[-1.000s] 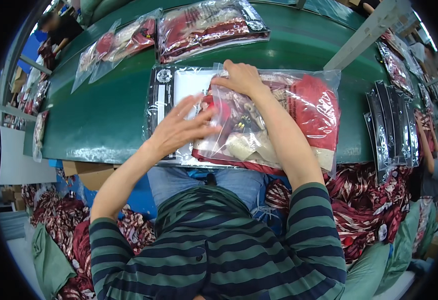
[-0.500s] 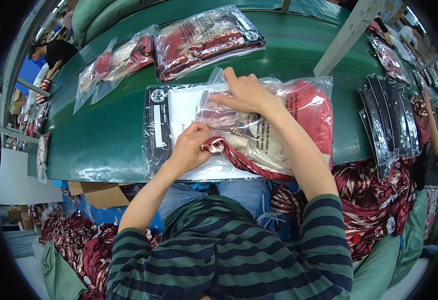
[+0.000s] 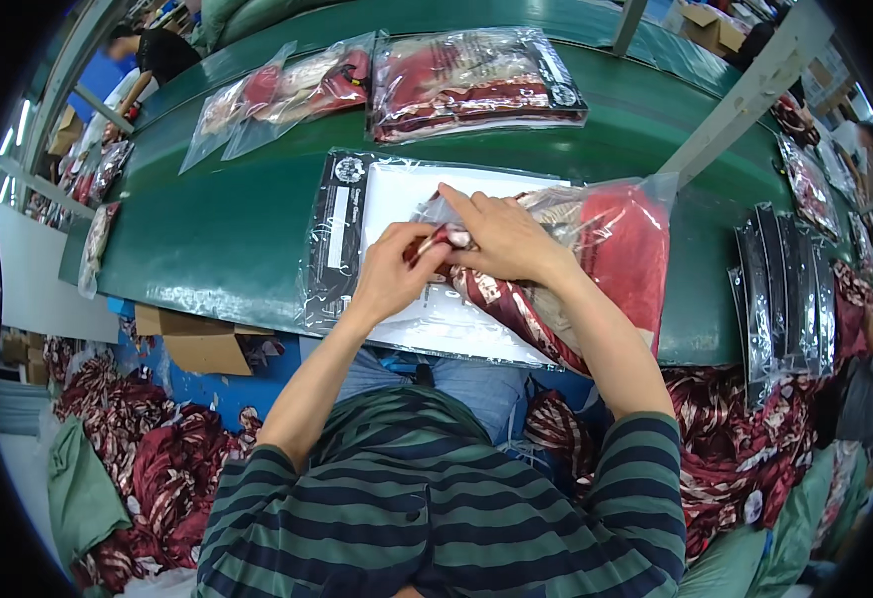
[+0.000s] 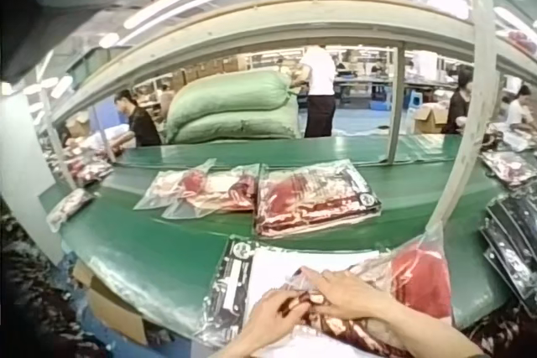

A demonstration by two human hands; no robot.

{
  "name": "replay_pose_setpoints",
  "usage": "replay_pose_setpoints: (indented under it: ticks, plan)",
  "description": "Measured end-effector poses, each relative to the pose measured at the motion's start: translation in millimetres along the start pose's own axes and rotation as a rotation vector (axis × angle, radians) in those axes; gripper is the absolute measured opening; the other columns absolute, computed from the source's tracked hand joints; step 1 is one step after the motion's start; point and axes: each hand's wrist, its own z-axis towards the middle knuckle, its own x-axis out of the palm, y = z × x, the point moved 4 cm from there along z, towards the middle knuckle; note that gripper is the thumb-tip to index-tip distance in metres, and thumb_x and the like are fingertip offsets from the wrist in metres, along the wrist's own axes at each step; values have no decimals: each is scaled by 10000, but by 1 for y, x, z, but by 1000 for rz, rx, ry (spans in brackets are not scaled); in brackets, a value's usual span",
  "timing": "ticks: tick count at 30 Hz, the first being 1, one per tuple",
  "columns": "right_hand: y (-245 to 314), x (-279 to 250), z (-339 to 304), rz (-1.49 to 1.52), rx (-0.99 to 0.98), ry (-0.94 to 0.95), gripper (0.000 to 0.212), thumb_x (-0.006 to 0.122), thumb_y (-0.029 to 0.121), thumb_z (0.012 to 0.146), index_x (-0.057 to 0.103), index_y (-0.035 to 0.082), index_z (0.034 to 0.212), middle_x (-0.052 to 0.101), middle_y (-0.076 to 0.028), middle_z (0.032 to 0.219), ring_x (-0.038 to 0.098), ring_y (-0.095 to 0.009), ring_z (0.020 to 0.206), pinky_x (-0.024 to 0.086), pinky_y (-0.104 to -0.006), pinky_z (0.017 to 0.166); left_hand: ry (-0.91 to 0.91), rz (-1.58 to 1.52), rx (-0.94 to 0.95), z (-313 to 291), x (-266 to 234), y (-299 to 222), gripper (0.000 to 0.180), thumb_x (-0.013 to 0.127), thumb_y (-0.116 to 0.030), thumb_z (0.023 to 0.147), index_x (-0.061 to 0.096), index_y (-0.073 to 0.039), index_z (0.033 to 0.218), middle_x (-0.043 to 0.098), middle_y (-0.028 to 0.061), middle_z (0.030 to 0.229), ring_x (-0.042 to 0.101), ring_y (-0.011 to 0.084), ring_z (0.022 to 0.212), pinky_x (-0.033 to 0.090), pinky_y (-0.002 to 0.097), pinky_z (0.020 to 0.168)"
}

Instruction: Folding clothing items and inserting them into plastic shipping bags at a packaging station.

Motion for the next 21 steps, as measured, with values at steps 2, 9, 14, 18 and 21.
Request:
replay_pose_setpoints:
  ticks: [2, 9, 14, 18, 21]
  plan:
    - [-6, -6, -8, 79, -18, -17, 824, 737, 201, 855, 328, 80, 1561, 620, -174, 1156, 605, -330, 981, 473, -428, 911, -255, 72, 89, -14, -10, 12, 299, 689, -273, 881, 692, -54, 1085, 671, 150, 1194, 577, 359, 1176, 478, 438, 976]
    - [-43, -58, -38, 374, 15, -397, 751, 639, -89, 825, 476, 212, 1494, 539, -133, 1459, 561, -298, 1246, 475, -413, 1048, -264, 582, 213, -50, -26, 77, 490, 642, -316, 967, 578, -65, 1383, 576, 162, 1404, 405, 375, 1435, 367, 454, 1167]
    - [-54, -103, -61, 745, 114, -650, 619, 629, -112, 875, 510, 97, 1446, 535, -82, 1468, 536, -229, 1281, 427, -345, 1096, -131, 623, 64, -86, -133, 160, 447, 655, -242, 950, 604, -86, 1366, 567, 108, 1442, 383, 334, 1461, 363, 441, 1170]
    - [-55, -93, -58, 677, 103, -589, 585, 617, -115, 892, 520, 81, 1435, 550, -81, 1451, 547, -220, 1269, 427, -336, 1091, -240, 682, 50, -103, -174, 167, 331, 614, -171, 961, 644, -69, 1274, 610, 95, 1375, 457, 335, 1406, 410, 435, 1129]
    - [-45, -84, -40, 617, 73, -556, 569, 616, -113, 898, 526, 72, 1428, 558, -81, 1441, 551, -219, 1265, 425, -331, 1091, -335, 650, 150, -93, -105, 120, 296, 607, -156, 961, 651, -44, 1231, 647, 106, 1294, 526, 331, 1341, 451, 435, 1080]
